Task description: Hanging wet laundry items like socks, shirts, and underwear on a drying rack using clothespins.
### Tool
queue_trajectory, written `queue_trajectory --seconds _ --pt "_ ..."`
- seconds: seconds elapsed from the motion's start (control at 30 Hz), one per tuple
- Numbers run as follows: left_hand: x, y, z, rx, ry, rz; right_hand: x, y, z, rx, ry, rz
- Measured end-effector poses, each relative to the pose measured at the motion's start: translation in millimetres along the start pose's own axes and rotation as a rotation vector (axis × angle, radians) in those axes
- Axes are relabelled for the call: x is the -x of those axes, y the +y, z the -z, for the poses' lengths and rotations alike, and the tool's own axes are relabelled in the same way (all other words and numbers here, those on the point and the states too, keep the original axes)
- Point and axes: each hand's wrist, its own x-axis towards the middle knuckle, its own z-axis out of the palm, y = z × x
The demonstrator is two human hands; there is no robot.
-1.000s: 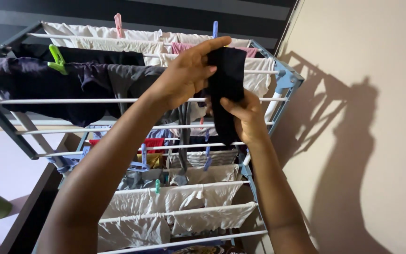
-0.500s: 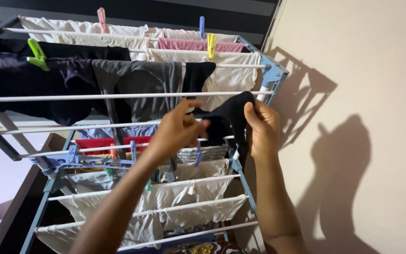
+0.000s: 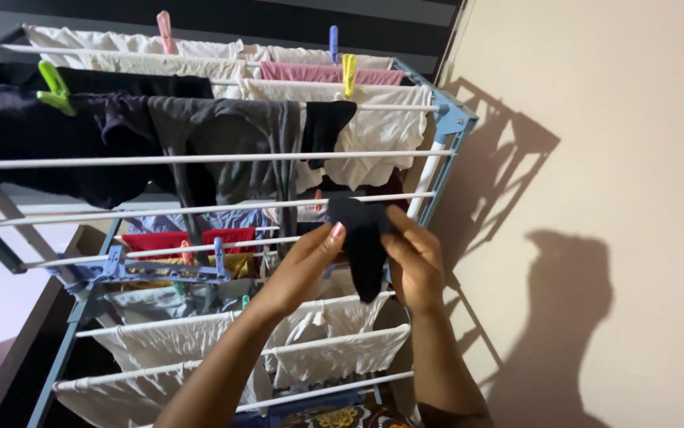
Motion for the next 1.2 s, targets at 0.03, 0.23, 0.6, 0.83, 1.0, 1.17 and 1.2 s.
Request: queue_trajectory --seconds 0.03,0.23,0.6,0.83,1.0,1.17,1.2 --pt "-1.3 4.8 -1.0 0.003 0.006 0.003 4.9 -3.1 -3.7 0.000 -0.002 -0.007" --pt "-2.8 5.5 4.3 0.807 0.057 -0.047 18.7 -24.6 -29.4 0.154 -0.116 -0.132" --pt "6.7 12.3 1.7 0.849 -0.004 -0.001 30.4 -22.3 19.0 -0.091 -0.045 -0.117" --pt "2.7 6.0 2.6 0.920 -0.212 -0.033 34.6 -29.3 23.9 -0.050 0.050 -0.082" --pt "-8.3 -11.2 5.5 1.032 -0.182 0.031 38.6 -29.8 22.9 0.090 0.075 -0.072" --pt "-9.6 -80.4 -4.3 0.713 -0.008 0.330 32.1 -25.8 8.8 0.128 0.245 -0.102" --pt "-5.5 -83.9 -9.4 0.616 -0.004 0.414 30.4 -25.9 3.0 0.142 0.346 -0.102"
